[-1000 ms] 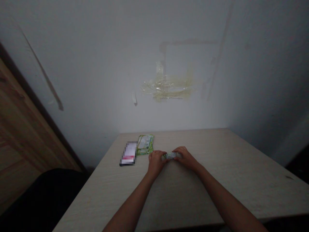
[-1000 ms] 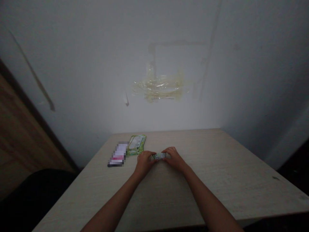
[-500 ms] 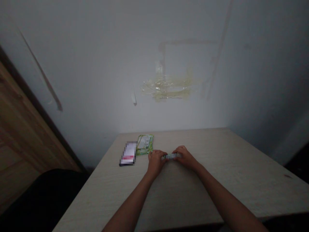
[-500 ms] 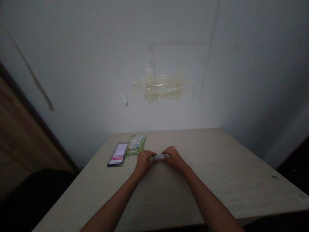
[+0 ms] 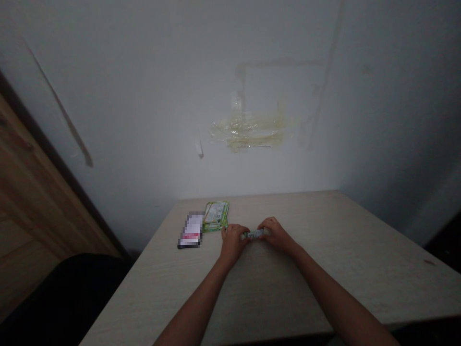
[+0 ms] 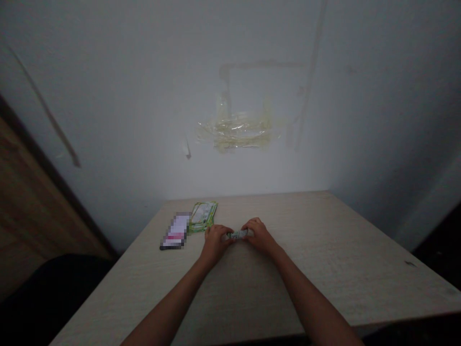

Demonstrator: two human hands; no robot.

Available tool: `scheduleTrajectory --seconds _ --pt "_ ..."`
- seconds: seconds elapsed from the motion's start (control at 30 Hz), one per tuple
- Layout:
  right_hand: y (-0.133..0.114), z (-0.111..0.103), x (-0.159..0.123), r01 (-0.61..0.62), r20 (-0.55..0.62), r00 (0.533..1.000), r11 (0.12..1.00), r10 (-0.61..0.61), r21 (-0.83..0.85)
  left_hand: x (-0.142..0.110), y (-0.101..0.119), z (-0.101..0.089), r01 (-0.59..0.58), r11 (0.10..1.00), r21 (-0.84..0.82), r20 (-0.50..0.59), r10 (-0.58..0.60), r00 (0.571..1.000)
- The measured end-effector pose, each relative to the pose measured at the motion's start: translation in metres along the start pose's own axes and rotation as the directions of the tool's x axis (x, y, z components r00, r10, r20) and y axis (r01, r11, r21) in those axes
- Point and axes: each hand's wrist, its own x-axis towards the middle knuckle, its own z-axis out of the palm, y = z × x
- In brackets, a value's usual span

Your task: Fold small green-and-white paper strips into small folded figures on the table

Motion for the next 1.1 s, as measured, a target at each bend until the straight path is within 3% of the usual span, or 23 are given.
scheduleTrajectory --seconds 0.2,0.5,1.1 --pt "0.0023 -0.0001 -0.0002 0.048 0.060 0.997 0.999 -0.047 -0.022 -0.0002 0.0000 0.0002 -0.014 1.000 -0.024 0.001 0.014 1.000" --pt "0.0013 -0.0002 0.0009 0.098 0.018 0.995 0.995 -0.098 -0.023 0.0007 -0.0051 0.0072 0.007 0.995 -0.099 -0.012 -0.008 1.000" --pt "0.0044 0.0029 0.0005 0.055 -0.011 0.998 0.986 -0.057 -0.160 0.0007 0.0038 0.0006 0.007 1.000 0.009 0.031 -0.008 0.999"
